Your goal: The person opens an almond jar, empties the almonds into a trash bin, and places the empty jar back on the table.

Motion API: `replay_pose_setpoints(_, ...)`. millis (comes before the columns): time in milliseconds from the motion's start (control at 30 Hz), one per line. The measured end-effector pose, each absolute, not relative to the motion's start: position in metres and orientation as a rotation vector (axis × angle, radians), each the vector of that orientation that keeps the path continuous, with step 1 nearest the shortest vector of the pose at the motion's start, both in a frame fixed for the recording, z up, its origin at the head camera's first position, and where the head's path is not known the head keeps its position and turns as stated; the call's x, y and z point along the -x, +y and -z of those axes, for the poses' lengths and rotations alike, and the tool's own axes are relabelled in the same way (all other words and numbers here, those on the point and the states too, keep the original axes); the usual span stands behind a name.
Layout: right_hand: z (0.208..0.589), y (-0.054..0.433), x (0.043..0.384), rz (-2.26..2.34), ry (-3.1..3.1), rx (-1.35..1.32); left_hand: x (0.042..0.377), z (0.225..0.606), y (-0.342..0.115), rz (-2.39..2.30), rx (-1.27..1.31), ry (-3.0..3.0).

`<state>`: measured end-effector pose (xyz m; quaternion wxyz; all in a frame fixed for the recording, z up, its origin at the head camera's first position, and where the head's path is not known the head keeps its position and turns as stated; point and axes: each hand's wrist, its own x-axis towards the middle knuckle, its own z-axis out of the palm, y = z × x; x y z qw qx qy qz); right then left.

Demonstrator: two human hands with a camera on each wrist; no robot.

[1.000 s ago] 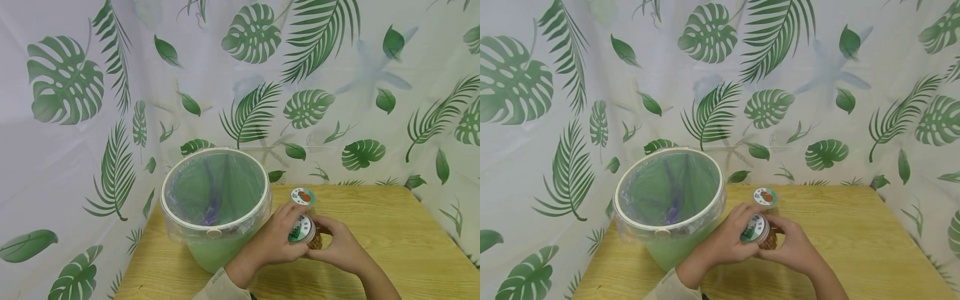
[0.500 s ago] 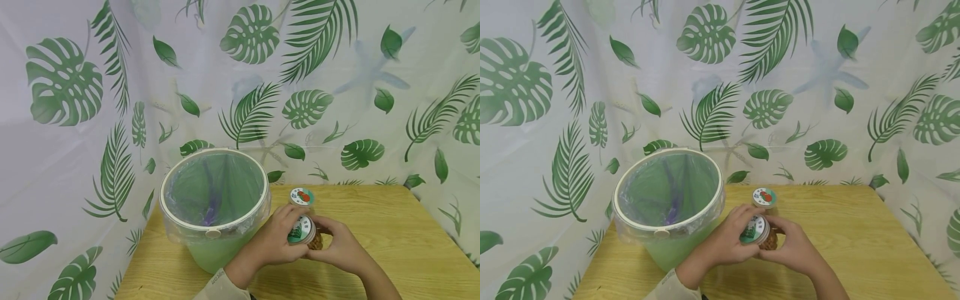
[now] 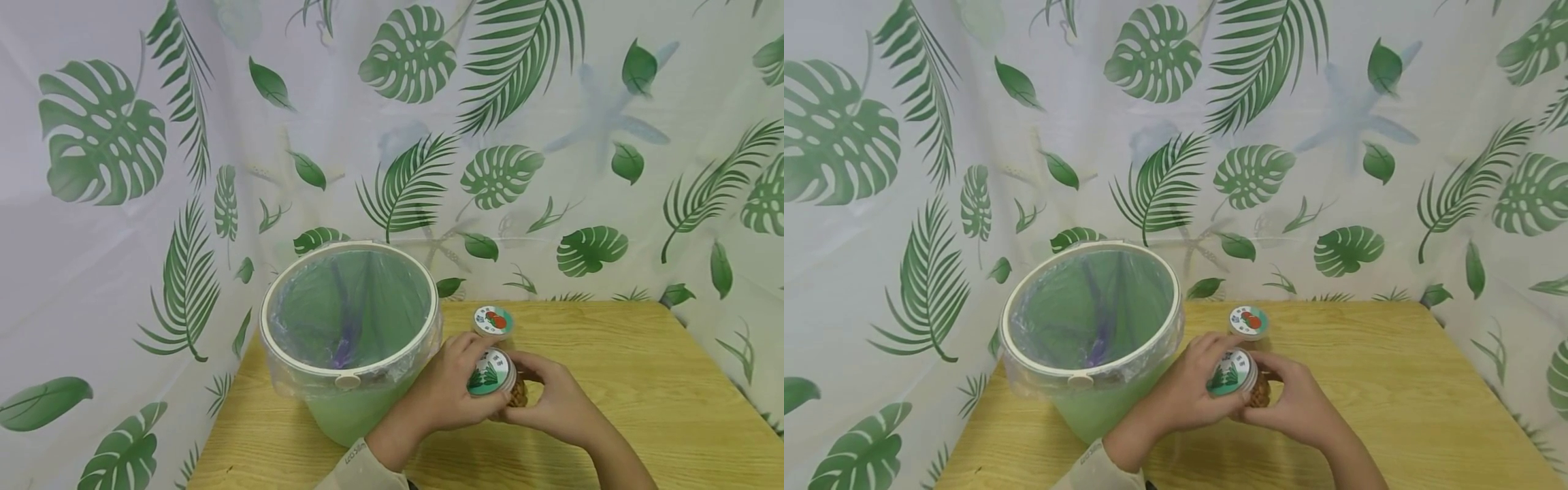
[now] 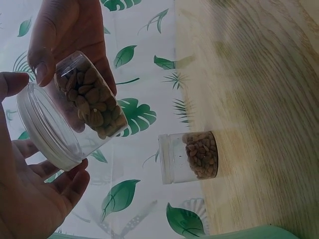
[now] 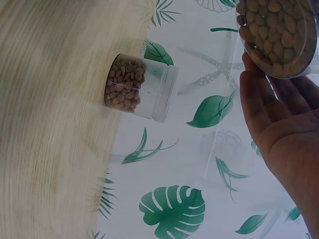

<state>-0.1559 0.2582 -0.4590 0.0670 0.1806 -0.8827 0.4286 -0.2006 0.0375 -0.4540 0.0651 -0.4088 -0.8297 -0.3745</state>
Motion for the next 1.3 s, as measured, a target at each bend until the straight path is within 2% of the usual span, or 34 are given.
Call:
replay_pose_setpoints(167, 0.4588, 0.2584, 0.1559, -1.307, -2.659, -0.545, 0.2002, 0.4536, 0.0376, 1.116, 1.22, -2.492)
replay_pose_setpoints(667, 0.4588, 0.2596, 0.1582, -1.275, -2.658, -0.587, 0.1997, 0.4521, 0.0363, 1.172, 1.402, -2.341)
replay_pose_setpoints(1300, 0.4618, 0.2571, 0.1577, -1.309, -2.65, -0.561, 0.2026, 0.4549, 0.0365, 1.224, 1.355, -2.311)
